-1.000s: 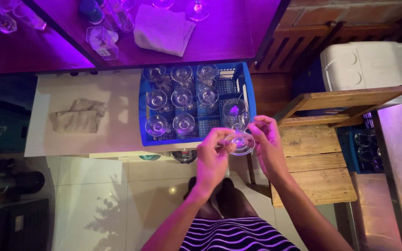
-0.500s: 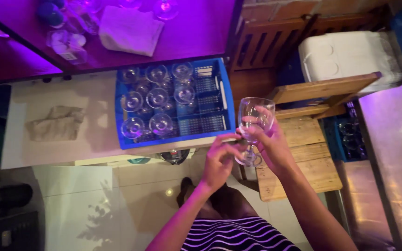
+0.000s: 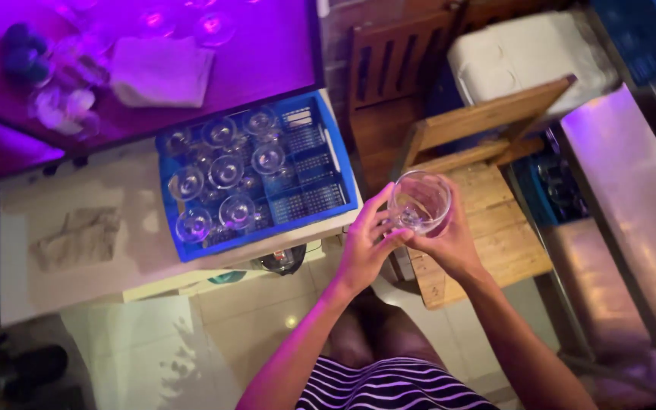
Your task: Moving wine glasses from a blue crate to a wooden shelf/rack and handling a white cloth.
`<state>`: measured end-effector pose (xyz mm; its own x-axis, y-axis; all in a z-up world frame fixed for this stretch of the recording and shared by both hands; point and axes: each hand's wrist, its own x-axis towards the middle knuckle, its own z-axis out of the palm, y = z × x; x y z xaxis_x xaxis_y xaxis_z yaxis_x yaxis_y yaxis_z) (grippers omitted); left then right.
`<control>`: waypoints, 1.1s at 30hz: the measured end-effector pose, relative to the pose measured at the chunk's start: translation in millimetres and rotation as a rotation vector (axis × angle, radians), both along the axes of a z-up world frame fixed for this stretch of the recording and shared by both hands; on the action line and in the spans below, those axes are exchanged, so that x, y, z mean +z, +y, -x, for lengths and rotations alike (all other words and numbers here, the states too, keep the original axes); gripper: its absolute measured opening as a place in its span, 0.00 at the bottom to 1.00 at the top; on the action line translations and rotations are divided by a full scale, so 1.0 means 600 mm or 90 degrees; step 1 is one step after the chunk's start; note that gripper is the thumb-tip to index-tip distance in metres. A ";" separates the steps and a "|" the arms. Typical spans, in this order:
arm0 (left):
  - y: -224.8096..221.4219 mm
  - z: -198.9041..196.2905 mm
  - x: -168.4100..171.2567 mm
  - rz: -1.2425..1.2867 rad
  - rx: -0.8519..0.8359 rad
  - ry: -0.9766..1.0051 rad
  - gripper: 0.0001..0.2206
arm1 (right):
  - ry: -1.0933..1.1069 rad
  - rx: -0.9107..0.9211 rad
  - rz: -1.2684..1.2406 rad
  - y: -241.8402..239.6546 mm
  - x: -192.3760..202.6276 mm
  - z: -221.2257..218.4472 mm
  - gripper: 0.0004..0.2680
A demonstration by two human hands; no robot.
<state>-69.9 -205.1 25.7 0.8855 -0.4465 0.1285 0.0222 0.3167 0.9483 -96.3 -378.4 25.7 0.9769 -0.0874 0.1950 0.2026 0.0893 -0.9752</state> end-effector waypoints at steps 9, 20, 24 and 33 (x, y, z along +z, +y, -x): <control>-0.066 0.006 -0.039 -0.006 -0.061 0.018 0.36 | -0.008 -0.030 0.036 -0.061 -0.009 0.035 0.34; -0.292 0.070 -0.099 0.075 -0.057 0.016 0.40 | 0.005 -0.029 -0.029 -0.278 -0.089 0.091 0.37; -0.388 0.112 -0.078 -0.002 0.015 -0.013 0.43 | 0.069 0.007 -0.112 -0.366 -0.067 0.120 0.38; -0.504 0.151 -0.116 0.014 0.039 0.102 0.42 | 0.093 0.044 0.064 -0.489 -0.106 0.145 0.36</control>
<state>-160.6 -507.6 -43.9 0.9209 -0.3898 -0.0064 0.1518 0.3434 0.9268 -183.3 -671.8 -37.8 0.9985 -0.0060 0.0553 0.0553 -0.0016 -0.9985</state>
